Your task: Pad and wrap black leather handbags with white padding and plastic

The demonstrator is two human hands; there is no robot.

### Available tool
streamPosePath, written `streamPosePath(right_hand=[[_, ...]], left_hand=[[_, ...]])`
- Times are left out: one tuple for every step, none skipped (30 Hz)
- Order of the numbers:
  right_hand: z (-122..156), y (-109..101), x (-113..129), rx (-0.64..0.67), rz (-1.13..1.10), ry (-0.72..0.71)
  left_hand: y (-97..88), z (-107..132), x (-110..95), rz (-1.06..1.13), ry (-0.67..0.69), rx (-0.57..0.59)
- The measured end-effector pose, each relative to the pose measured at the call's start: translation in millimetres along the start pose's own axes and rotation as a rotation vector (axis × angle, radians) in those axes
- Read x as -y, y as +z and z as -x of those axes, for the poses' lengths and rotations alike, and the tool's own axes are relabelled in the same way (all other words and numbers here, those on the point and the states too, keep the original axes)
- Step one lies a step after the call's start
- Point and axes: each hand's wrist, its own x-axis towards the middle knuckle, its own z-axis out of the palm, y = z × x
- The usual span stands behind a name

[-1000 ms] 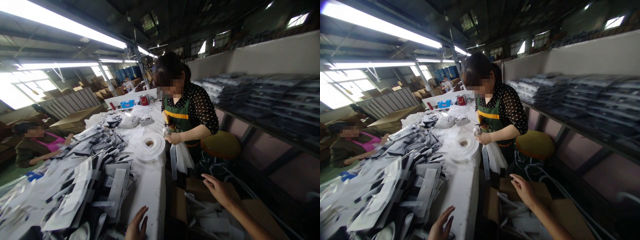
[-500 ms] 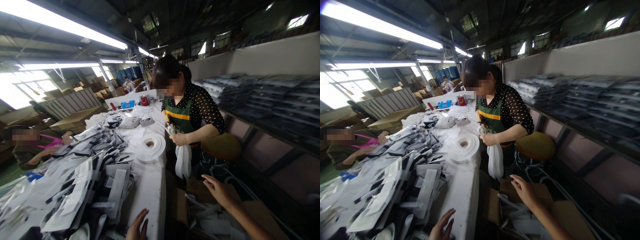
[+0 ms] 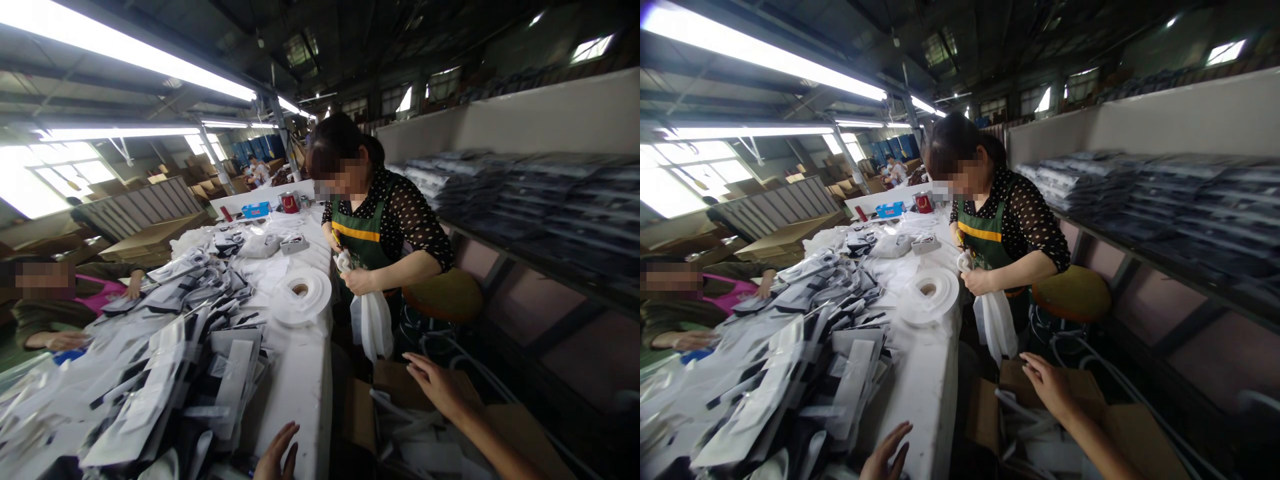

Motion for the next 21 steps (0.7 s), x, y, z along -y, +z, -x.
streamPosePath(right_hand=[[0, 0, 0, 0.002, 0.001, -0.004], [0, 0, 0, 0.0, 0.004, -0.007], [1, 0, 0, -0.001, 0.009, -0.011], [1, 0, 0, 0.0, 0.015, -0.014], [1, 0, -1, 0.004, 0.02, -0.019], [1, 1, -3, 0.009, 0.025, -0.022], [2, 2, -5, 0.011, 0.028, -0.024], [2, 3, -6, 0.013, 0.03, -0.025], [3, 4, -8, 0.013, 0.032, -0.024], [3, 5, -10, 0.011, 0.034, -0.023], [4, 6, -12, 0.01, 0.032, -0.022], [5, 7, -13, 0.01, 0.027, -0.021], [5, 8, -14, 0.011, 0.019, -0.021], [6, 9, -14, 0.016, 0.009, -0.021], [7, 9, -14, 0.019, -0.002, -0.019], [8, 8, -14, 0.02, -0.01, -0.017], [9, 8, -13, 0.019, -0.012, -0.016], [9, 7, -13, 0.018, -0.009, -0.017], [10, 7, -12, 0.015, -0.002, -0.02], [10, 6, -12, 0.014, 0.007, -0.025], [11, 5, -11, 0.013, 0.015, -0.03]], left_hand=[[0.2, 0, 1, 0.005, -0.004, 0.006], [0.3, 1, 1, 0.009, -0.005, 0.008], [0.5, 1, 2, 0.013, -0.003, 0.009], [0.8, 2, 3, 0.016, 0.0, 0.008], [1.0, 2, 4, 0.019, 0.004, 0.004], [1.2, 2, 5, 0.021, 0.007, -0.001], [1.4, 2, 6, 0.023, 0.01, -0.005], [1.6, 3, 6, 0.026, 0.008, -0.01], [1.9, 3, 5, 0.03, 0.004, -0.013], [2.3, 4, 5, 0.036, -0.005, -0.02], [2.8, 5, 4, 0.044, -0.018, -0.034], [3.7, 6, 3, 0.052, -0.034, -0.052], [4.8, 7, 2, 0.062, -0.044, -0.063], [6.2, 9, 1, 0.07, -0.047, -0.07], [7.8, 11, 1, 0.075, -0.047, -0.075], [9.6, 13, 1, 0.075, -0.045, -0.083], [11.2, 14, 1, 0.07, -0.039, -0.09], [12.6, 16, 1, 0.062, -0.036, -0.103], [13.4, 17, 1, 0.051, -0.035, -0.121], [13.5, 17, 2, 0.041, -0.029, -0.133], [12.8, 17, 2, 0.033, -0.009, -0.126]])
